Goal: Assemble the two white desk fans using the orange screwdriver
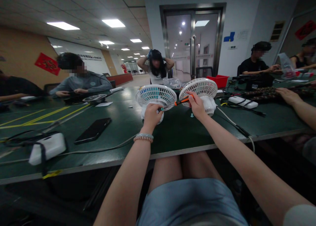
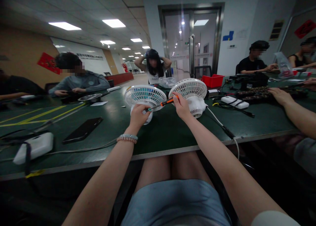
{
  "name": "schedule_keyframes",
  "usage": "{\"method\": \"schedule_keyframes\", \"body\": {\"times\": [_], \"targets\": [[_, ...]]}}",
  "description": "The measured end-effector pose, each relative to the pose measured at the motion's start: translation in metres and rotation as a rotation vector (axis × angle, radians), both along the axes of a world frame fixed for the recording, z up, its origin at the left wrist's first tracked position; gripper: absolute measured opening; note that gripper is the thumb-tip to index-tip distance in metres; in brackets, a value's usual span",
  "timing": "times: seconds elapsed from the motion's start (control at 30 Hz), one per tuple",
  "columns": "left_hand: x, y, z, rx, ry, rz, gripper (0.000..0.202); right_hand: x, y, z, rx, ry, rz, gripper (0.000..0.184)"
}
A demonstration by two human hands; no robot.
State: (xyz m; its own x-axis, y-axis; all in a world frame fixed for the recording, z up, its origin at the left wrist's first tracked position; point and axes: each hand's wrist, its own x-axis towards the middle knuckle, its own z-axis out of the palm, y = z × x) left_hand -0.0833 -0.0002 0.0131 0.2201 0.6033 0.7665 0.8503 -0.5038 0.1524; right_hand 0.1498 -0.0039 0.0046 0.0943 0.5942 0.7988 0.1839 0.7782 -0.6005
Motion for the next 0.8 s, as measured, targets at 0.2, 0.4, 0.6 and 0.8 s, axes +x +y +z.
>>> {"method": "schedule_keyframes", "body": {"times": [0.2,0.4,0.6,0.8], "targets": [[0.000,0.001,0.000,-0.004,0.002,-0.007,0.019,-0.001,-0.005,0.003,0.022,-0.016,-0.033,0.037],[-0.001,0.004,0.001,-0.001,0.015,-0.008,0.019,0.000,0.002,-0.001,-0.046,0.027,0.094,0.036],[-0.001,0.003,0.001,-0.006,-0.002,-0.008,0.019,0.001,0.007,-0.003,-0.055,0.092,0.131,0.035],[-0.002,0.005,-0.001,0.015,0.010,-0.019,0.019,0.002,0.006,-0.001,-0.083,0.087,0.087,0.038]]}}
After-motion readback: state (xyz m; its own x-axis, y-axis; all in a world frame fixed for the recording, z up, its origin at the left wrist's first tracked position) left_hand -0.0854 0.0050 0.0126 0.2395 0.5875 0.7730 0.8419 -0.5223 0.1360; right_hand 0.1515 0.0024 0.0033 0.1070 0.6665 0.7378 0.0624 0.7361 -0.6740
